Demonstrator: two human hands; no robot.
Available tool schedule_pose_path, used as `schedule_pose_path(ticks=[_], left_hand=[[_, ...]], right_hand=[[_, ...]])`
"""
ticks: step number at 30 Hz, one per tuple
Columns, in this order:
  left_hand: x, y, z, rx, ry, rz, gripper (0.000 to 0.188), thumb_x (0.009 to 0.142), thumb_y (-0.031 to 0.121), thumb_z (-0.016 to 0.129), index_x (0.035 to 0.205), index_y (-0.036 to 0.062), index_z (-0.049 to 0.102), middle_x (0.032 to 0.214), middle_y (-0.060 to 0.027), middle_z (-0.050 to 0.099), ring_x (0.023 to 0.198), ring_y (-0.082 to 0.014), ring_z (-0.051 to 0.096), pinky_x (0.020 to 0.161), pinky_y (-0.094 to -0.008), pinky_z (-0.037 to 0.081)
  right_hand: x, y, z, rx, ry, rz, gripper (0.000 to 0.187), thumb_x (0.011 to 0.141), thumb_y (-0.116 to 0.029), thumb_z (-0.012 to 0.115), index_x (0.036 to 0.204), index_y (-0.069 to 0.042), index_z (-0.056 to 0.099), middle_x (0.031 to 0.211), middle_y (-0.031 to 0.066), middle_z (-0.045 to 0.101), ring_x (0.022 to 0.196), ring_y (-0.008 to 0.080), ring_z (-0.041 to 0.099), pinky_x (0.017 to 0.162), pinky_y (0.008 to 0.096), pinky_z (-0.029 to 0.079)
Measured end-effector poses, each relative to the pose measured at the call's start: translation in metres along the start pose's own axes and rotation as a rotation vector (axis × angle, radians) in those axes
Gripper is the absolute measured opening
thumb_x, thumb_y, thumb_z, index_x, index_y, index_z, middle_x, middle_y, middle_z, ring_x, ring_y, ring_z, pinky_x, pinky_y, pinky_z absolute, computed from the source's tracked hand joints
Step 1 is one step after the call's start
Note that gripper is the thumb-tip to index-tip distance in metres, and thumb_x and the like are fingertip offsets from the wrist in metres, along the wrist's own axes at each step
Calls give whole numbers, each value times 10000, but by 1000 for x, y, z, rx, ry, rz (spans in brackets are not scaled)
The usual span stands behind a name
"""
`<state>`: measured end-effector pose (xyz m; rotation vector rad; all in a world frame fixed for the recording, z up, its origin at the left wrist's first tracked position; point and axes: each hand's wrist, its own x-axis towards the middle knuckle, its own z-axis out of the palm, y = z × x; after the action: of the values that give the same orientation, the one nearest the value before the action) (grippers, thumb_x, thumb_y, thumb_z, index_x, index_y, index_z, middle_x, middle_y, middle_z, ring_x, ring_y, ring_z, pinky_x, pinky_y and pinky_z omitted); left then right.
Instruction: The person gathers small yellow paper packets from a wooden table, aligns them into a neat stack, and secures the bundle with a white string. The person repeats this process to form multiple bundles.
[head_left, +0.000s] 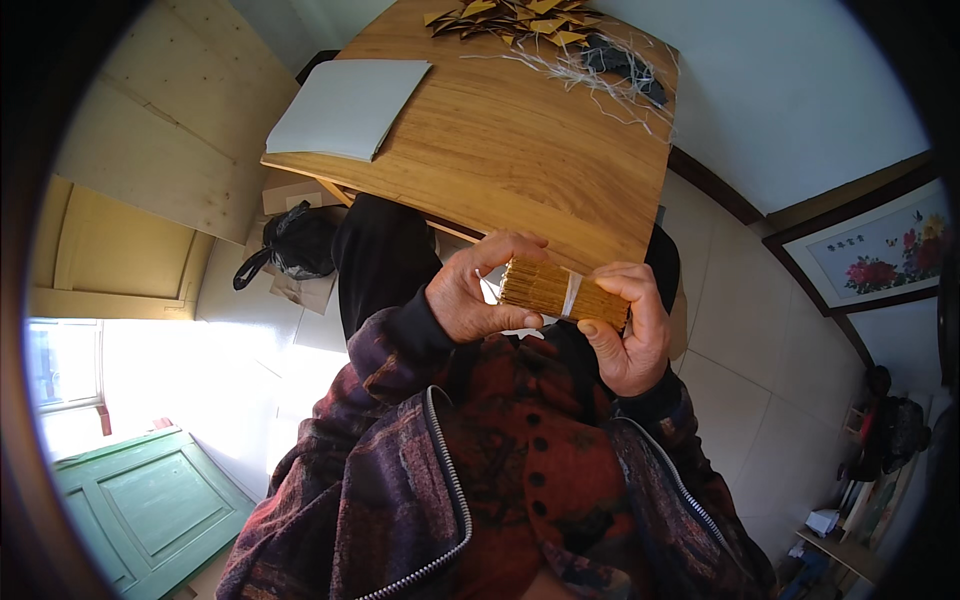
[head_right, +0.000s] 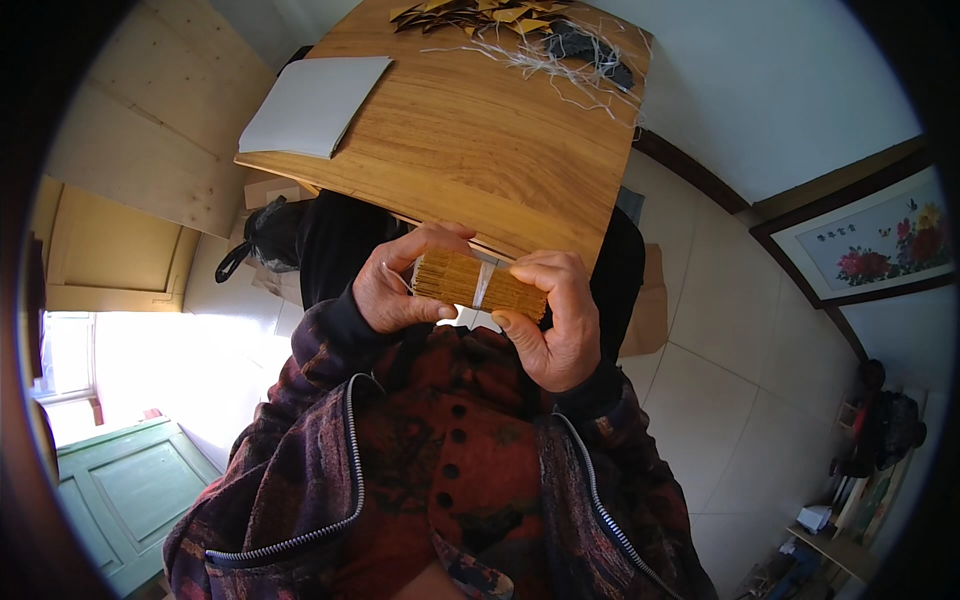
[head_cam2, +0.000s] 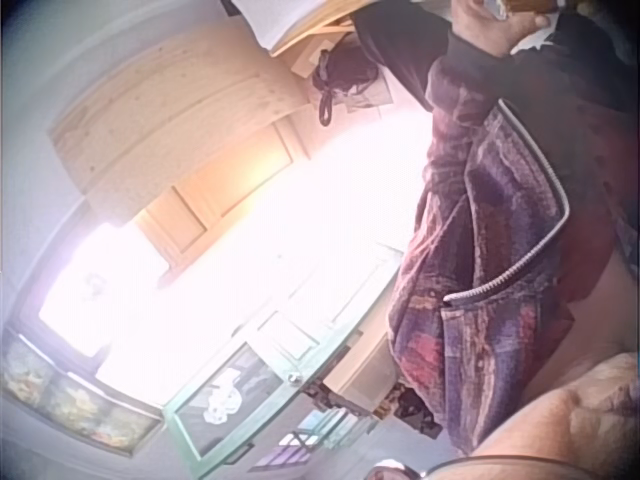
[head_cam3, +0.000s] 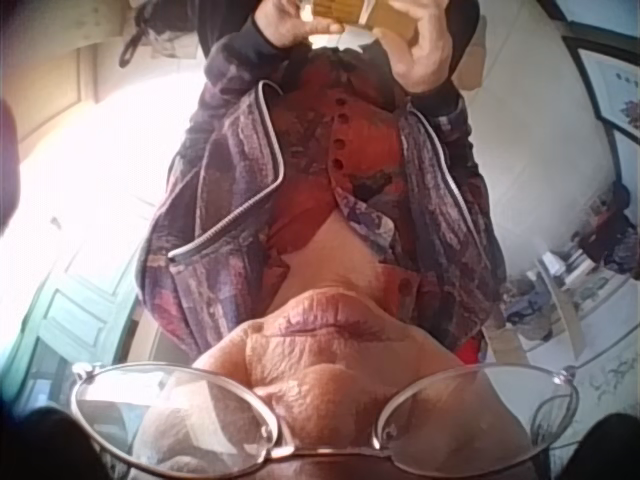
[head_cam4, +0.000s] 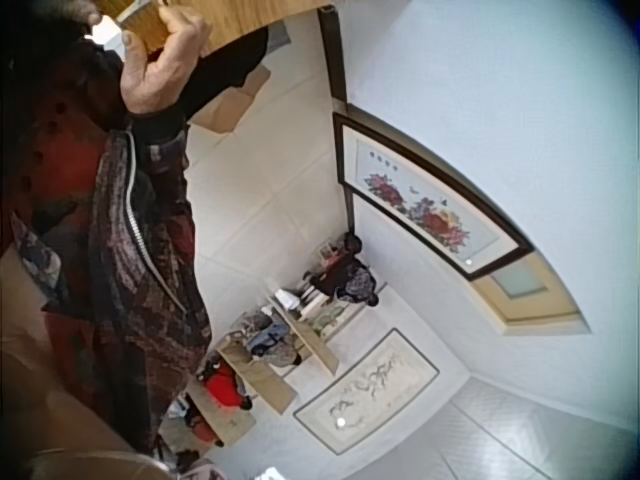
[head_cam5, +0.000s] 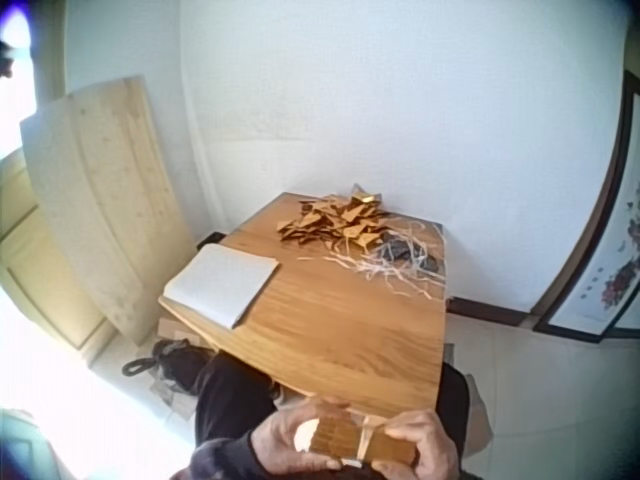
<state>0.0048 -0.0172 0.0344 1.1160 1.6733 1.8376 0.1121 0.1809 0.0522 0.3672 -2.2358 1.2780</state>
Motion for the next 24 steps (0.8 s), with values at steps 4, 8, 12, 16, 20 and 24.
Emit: schedule_pose_path(ticks=[4,8,12,16,20,24], left_hand=[[1,-2,-3,82,22,62,495,699,290,840,1049,0,645,1152,-157,606,1164,-258,515,974,-375,392],[1,-7,-1,65,49,54,475,707,300,833,1017,-9,648,1082,-140,621,1120,-252,522,944,-370,404],[-1,-13,3,28,89,22,485,719,282,829,1047,-12,627,1069,-123,611,1084,-229,535,923,-347,413],[-2,-17,1,48,92,-3,482,735,230,820,1092,-12,605,1088,-110,602,1055,-207,548,908,-323,424],[-3,-18,-1,66,89,4,466,742,187,814,1105,-12,599,1104,-100,595,1053,-195,549,908,-313,428],[-1,-18,2,31,75,38,468,734,191,817,1102,-4,603,1129,-107,587,1087,-211,541,940,-329,416]], right_hand=[[0,2,2,17,-8,2,399,822,-258,729,1071,-5,547,996,154,573,908,281,560,795,359,463],[-1,5,2,20,-19,42,396,818,-234,731,1082,-6,545,1001,154,579,913,294,557,803,369,459],[0,7,1,42,-35,98,435,806,-229,742,1115,-3,536,1026,150,581,924,296,555,813,365,456],[0,10,1,53,-31,157,526,812,-293,745,1183,-5,510,1119,142,582,1034,251,567,897,330,444],[-1,18,2,67,-52,272,538,796,-238,763,1218,-22,509,1195,125,585,1109,225,569,958,318,424],[-2,27,-2,102,-151,268,483,754,-105,768,1169,-31,533,1176,102,607,1092,210,582,941,318,439]])
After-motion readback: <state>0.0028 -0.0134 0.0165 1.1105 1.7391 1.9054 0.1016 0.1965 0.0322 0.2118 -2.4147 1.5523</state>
